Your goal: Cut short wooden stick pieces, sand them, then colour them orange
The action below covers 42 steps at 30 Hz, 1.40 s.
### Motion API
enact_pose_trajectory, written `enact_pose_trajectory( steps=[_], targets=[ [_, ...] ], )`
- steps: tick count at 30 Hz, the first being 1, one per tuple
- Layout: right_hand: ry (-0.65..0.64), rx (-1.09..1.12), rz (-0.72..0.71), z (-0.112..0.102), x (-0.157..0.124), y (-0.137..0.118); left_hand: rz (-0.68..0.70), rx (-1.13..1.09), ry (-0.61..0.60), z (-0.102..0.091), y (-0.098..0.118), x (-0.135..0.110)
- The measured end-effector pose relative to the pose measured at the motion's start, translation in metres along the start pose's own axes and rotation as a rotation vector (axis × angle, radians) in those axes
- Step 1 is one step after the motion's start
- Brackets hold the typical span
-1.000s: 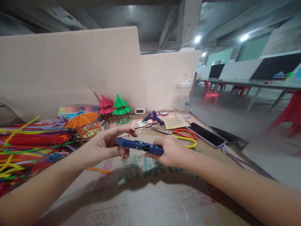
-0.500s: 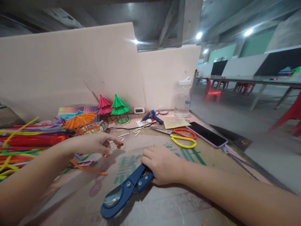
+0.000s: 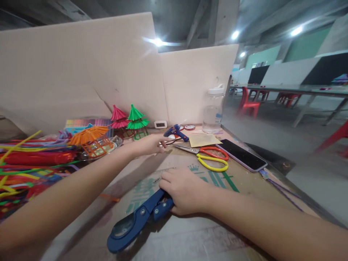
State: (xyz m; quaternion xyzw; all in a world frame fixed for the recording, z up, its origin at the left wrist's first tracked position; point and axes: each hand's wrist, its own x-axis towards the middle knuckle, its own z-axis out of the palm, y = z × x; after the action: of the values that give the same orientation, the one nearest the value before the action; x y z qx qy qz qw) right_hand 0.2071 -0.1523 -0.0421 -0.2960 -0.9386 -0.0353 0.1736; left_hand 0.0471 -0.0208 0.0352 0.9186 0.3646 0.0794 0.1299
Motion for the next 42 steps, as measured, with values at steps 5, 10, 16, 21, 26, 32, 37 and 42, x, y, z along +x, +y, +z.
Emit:
enact_pose_trajectory(
  steps=[5, 10, 16, 21, 26, 32, 37, 42],
  targets=[
    [-0.021, 0.021, 0.015, 0.001, -0.001, 0.0, -0.064, 0.186, 0.017, 0.011, -0.033, -0.008],
    [-0.045, 0.032, 0.036, 0.001, -0.002, 0.0, -0.211, 0.329, 0.055, -0.011, -0.052, -0.04],
    [-0.026, 0.052, 0.036, 0.0, 0.0, -0.001, -0.333, 0.389, 0.011, -0.006, -0.076, -0.094],
    [-0.011, 0.054, 0.038, -0.001, 0.0, -0.003, -0.363, 0.333, 0.05, 0.006, -0.073, -0.107],
    [0.035, 0.06, 0.092, 0.002, -0.002, -0.004, -0.304, 0.148, 0.15, -0.002, -0.048, -0.11],
    [0.238, 0.259, 0.337, -0.003, -0.003, 0.006, -0.1, -0.603, 0.248, -0.018, 0.002, -0.123],
    [0.421, 0.336, 0.467, -0.009, -0.001, 0.017, -0.061, -0.766, 0.314, -0.025, 0.026, -0.136],
    [0.417, 0.272, 0.46, -0.015, 0.0, 0.023, -0.097, -0.727, 0.383, -0.024, 0.038, -0.141]
  ],
)
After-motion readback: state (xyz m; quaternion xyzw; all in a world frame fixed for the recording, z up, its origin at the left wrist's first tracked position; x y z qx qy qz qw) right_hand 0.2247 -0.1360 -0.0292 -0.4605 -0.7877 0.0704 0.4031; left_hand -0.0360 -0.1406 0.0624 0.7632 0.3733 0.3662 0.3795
